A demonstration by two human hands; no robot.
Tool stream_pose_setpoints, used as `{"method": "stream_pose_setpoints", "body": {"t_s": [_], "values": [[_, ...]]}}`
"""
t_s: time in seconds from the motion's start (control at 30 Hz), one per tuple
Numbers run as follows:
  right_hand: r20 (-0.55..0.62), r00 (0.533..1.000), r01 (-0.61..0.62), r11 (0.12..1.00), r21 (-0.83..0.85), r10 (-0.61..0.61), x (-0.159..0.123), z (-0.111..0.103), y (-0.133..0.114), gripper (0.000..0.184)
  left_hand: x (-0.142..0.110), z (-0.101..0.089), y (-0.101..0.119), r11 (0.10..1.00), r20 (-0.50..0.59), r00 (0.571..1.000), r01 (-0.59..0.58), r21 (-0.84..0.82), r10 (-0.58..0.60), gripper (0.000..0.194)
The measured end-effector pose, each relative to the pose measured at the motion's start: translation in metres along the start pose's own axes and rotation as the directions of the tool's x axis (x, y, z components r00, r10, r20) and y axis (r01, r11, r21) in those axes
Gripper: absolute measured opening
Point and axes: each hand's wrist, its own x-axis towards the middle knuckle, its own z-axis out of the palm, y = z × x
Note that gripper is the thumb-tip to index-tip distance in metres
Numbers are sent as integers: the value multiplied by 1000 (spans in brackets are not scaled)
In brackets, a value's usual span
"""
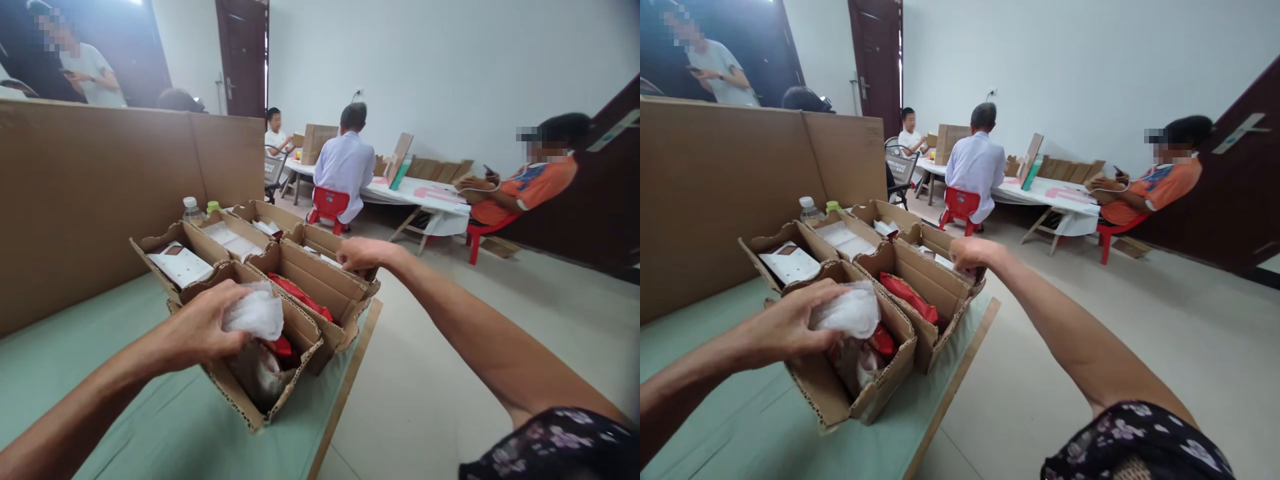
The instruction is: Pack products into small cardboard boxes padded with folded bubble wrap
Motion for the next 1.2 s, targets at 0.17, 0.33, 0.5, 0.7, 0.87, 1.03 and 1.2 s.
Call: {"method": "stream_pose_setpoints", "body": {"t_s": [0.17,0.33,0.5,0.7,0.87,1.03,1.2], "values": [[66,998,-21,999,-34,24,-8,3,14,24,-2,9,-1,996,38,999,11,90,-14,33],[106,994,-22,994,-104,33,-8,8,24,13,-3,7,-4,998,4,1000,23,-64,-23,34],[-14,1000,23,994,-107,-25,-16,0,16,23,-11,1,3,992,-4,999,47,-114,-48,36],[-201,952,222,972,-71,-232,18,-3,-20,45,-11,5,7,992,11,999,53,-112,-53,35],[-167,922,353,935,-13,-350,56,0,-34,42,-12,4,10,990,17,998,70,-123,-68,39],[-123,947,303,952,45,-296,74,-12,-36,36,-8,5,7,988,25,998,66,-138,-64,36],[4,985,172,979,107,-173,95,-22,-47,28,-1,7,9,988,32,999,47,-146,-43,33]]}}
